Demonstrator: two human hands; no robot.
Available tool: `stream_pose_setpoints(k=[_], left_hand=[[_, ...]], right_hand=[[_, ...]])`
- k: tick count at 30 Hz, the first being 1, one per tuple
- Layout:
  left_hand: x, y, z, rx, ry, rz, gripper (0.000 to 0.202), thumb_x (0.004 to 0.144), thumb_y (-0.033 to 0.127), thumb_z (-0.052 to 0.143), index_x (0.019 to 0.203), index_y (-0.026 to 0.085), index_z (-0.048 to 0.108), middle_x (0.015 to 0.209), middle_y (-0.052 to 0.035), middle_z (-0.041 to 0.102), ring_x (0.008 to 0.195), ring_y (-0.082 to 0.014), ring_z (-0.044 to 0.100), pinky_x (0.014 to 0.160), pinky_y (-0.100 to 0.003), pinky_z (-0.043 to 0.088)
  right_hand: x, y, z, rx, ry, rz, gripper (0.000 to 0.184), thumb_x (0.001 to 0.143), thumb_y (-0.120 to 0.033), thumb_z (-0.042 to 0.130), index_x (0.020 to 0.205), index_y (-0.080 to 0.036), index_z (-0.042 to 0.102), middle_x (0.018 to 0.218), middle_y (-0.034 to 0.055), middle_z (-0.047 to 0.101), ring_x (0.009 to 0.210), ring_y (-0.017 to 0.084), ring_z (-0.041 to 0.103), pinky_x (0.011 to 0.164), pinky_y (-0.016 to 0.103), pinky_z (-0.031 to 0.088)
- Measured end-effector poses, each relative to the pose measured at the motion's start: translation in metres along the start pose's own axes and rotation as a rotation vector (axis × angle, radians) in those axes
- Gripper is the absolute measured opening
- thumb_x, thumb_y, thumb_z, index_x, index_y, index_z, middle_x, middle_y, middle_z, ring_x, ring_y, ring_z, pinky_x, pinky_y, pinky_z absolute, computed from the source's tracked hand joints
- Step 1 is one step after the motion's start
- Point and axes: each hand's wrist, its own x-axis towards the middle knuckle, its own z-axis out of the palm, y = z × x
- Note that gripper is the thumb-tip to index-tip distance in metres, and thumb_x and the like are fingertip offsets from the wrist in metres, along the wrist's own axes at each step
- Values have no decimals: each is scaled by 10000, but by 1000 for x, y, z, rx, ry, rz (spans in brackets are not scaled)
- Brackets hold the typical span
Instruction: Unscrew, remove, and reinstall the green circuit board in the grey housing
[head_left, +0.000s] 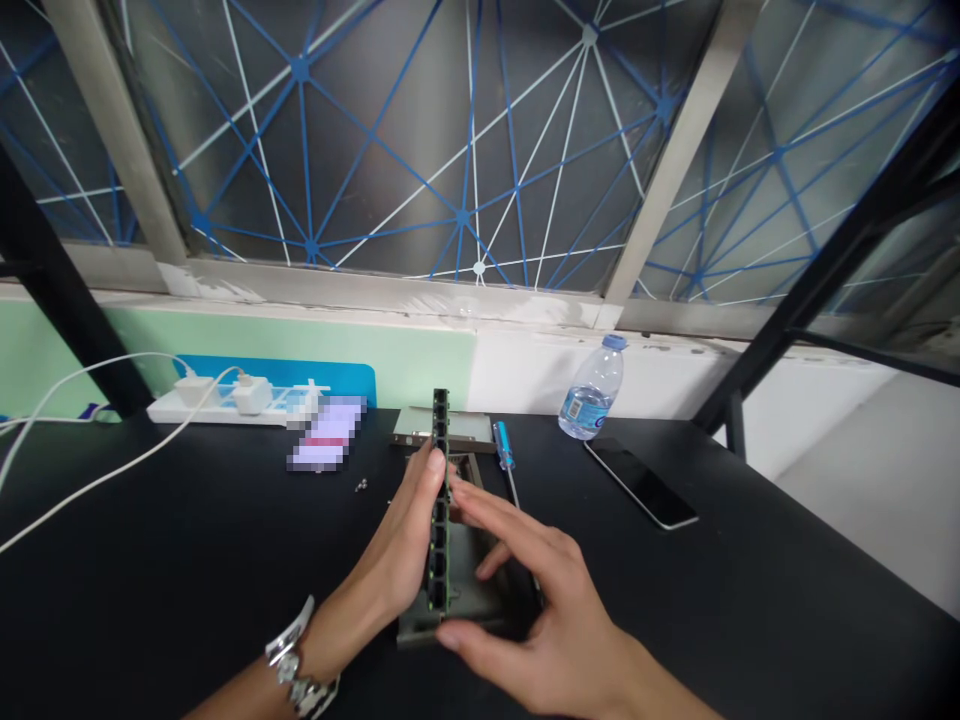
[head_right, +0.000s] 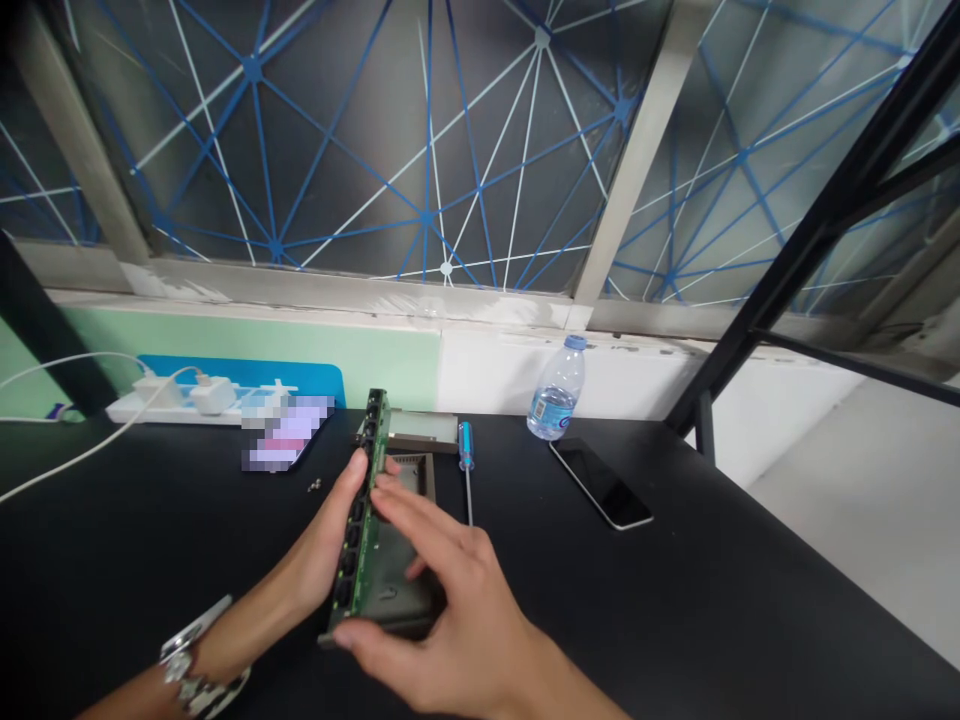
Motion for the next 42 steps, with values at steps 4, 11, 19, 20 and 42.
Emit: stream_pose_setpoints(k=[4,11,19,20,42], left_hand=[[-2,6,1,153,103,51,378,899,532,539,1087,218,630,1043,-70,667,1108,-281,555,964,-379,384],[-6,17,7,242,131,105,423,894,477,582,1239,234,557,1365,-68,541,1332,-280,401,1097,-363,280],[-3,23,5,188,157,72,498,897,495,572,1330,271,472,1249,-48,601,1137,-241,548,955,-343,407],[-3,22,5,203,163,77,499,896,497,572,1331,273,473,1248,-46,600,1124,-237,551,941,-338,412],[-1,14,2,303,102,212,554,904,452,564,1379,224,393,1312,-85,554,1215,-264,505,1018,-372,378]], right_hand=[[0,-1,-1,-137,27,-73,787,729,-304,796,1435,-312,450,1388,97,571,1124,306,657,658,328,626],[-1,-7,-5,-510,153,-420,482,798,-258,735,1236,-131,579,1185,152,705,993,218,719,807,304,597],[-1,-12,3,-487,-16,-357,52,861,-119,620,901,-144,599,890,73,661,734,147,631,621,262,509],[-2,-11,5,-484,-37,-339,50,864,-119,612,898,-146,587,876,68,646,726,148,614,615,267,496],[-4,-5,2,-492,-128,-413,70,863,-93,629,914,-124,591,860,72,639,765,168,542,618,282,445]])
